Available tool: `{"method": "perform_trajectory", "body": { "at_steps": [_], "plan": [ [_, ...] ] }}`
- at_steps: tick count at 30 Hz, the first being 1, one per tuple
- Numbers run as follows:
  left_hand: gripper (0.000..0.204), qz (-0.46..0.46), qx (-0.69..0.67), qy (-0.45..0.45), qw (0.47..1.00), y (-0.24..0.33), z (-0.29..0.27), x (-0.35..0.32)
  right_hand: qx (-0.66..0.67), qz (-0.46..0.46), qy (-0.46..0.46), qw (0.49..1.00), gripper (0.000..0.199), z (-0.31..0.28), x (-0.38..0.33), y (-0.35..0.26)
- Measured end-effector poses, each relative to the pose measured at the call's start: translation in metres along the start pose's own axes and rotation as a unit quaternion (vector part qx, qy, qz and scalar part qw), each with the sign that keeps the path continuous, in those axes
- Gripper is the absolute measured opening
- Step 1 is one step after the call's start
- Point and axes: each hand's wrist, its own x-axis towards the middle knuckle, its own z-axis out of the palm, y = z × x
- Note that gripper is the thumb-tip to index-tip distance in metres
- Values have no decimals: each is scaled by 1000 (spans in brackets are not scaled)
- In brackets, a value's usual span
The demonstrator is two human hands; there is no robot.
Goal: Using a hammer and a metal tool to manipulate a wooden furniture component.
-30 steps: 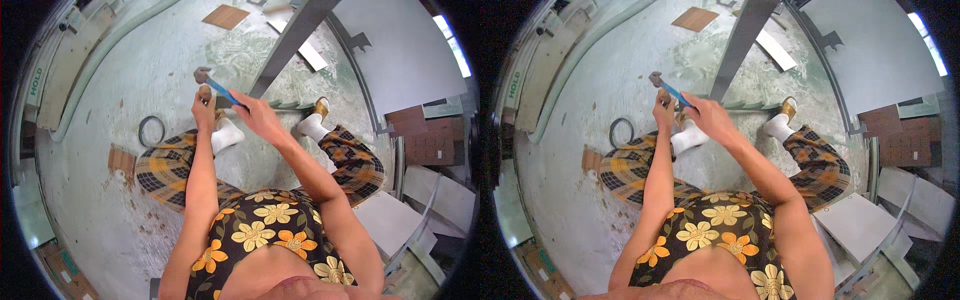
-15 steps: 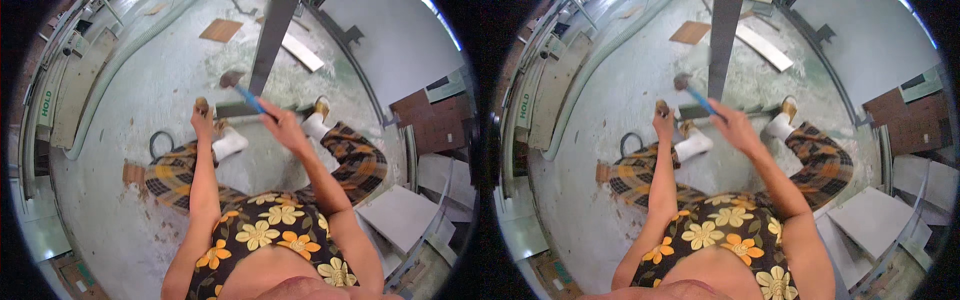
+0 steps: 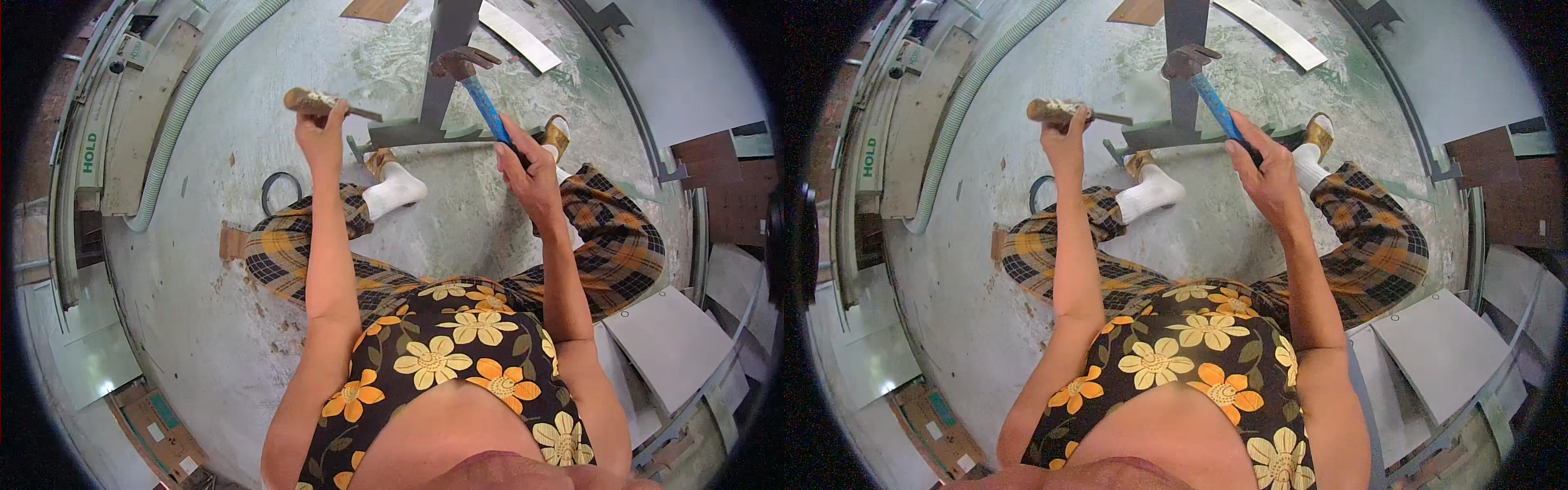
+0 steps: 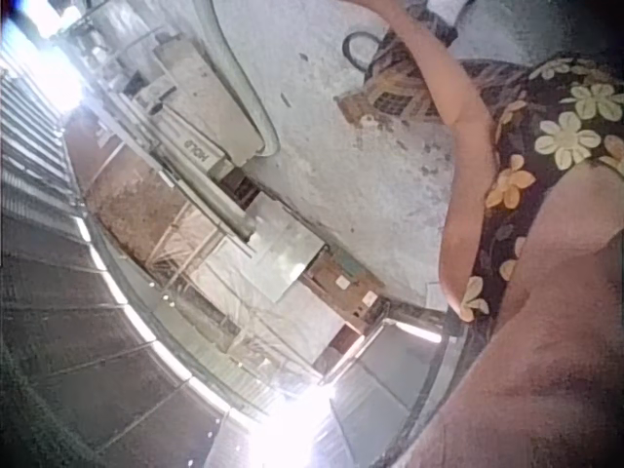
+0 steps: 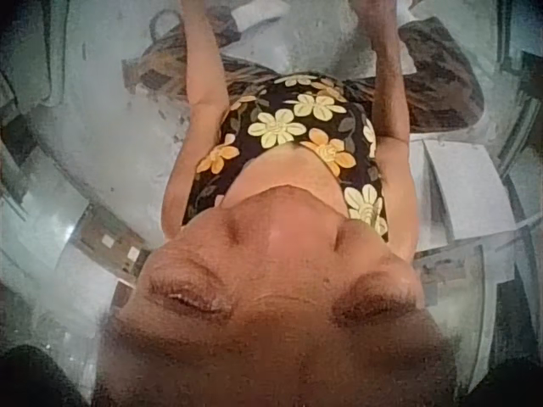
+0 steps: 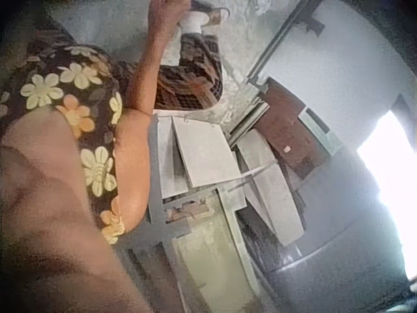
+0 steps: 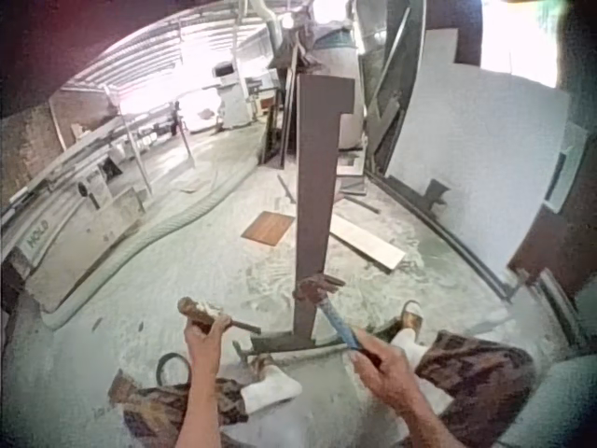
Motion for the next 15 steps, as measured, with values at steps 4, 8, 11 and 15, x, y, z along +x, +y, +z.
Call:
{"method": "perform_trajectory", "body": {
  "at_steps": [4, 8, 11, 15],
  "plan": [
    [31, -3, 19, -65, 998, -2, 27, 5, -51, -69, 8, 996, 38, 3, 4, 9],
    [31, 11, 12, -104, 994, 3, 55, 5, -63, -87, 9, 994, 38, 8, 8, -6],
    [31, 34, 29, -105, 993, -6, 69, 3, -64, -58, 13, 996, 38, 13, 8, -24],
    [30, 44, 68, -94, 992, -13, 81, -6, -35, -16, 2, 999, 41, 17, 8, -38]
  ]
}}
